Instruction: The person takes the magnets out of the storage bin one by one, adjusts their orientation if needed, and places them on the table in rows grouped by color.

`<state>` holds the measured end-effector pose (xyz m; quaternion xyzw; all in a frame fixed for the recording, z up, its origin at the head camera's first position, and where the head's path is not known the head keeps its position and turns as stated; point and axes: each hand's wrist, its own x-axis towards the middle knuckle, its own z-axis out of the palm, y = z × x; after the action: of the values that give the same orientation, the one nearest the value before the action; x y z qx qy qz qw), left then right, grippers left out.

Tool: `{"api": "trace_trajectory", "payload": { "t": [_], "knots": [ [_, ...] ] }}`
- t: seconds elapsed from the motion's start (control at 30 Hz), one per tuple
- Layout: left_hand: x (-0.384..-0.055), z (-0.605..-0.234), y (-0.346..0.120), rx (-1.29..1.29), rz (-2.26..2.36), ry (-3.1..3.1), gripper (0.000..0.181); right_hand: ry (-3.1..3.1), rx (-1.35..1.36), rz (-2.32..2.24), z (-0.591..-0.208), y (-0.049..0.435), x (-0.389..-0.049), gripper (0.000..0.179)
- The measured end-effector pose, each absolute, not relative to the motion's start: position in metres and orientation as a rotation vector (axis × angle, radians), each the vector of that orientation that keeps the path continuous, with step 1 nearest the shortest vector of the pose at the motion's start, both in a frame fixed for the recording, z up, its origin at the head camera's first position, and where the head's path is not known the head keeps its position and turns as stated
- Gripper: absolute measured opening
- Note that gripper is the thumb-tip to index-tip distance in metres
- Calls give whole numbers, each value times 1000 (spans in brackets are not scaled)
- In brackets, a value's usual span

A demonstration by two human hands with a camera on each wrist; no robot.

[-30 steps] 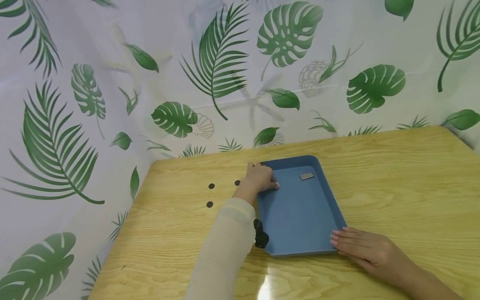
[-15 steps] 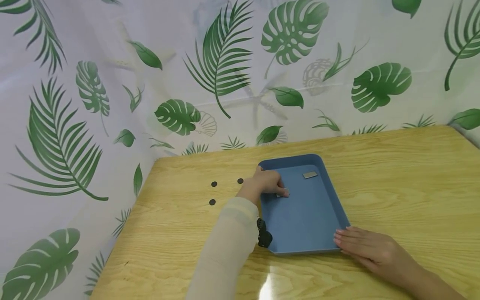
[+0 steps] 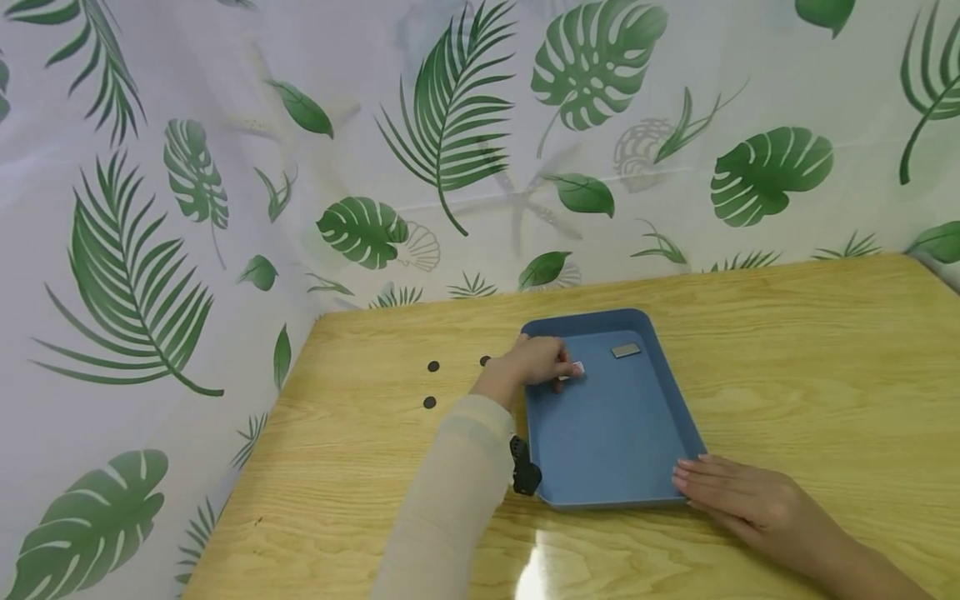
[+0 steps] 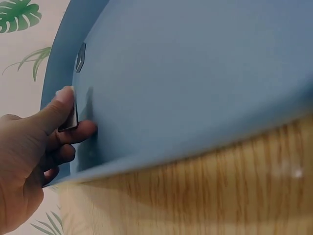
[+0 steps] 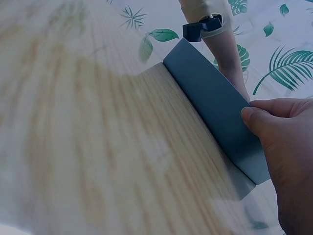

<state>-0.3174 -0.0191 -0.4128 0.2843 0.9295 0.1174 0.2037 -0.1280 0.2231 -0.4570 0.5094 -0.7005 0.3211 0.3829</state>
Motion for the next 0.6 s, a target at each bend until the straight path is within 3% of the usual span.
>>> {"api": "trace_trajectory", "payload": {
  "t": [0.23,0.6],
  "knots": [
    [-319,-412,-20,820,378,2588,19,-1775,1305,820,-457,224,-129,28],
    [-324,-418,-26,907,522,2617,29,-1807,1289,795,-461,227,-129,29]
  ]
}}
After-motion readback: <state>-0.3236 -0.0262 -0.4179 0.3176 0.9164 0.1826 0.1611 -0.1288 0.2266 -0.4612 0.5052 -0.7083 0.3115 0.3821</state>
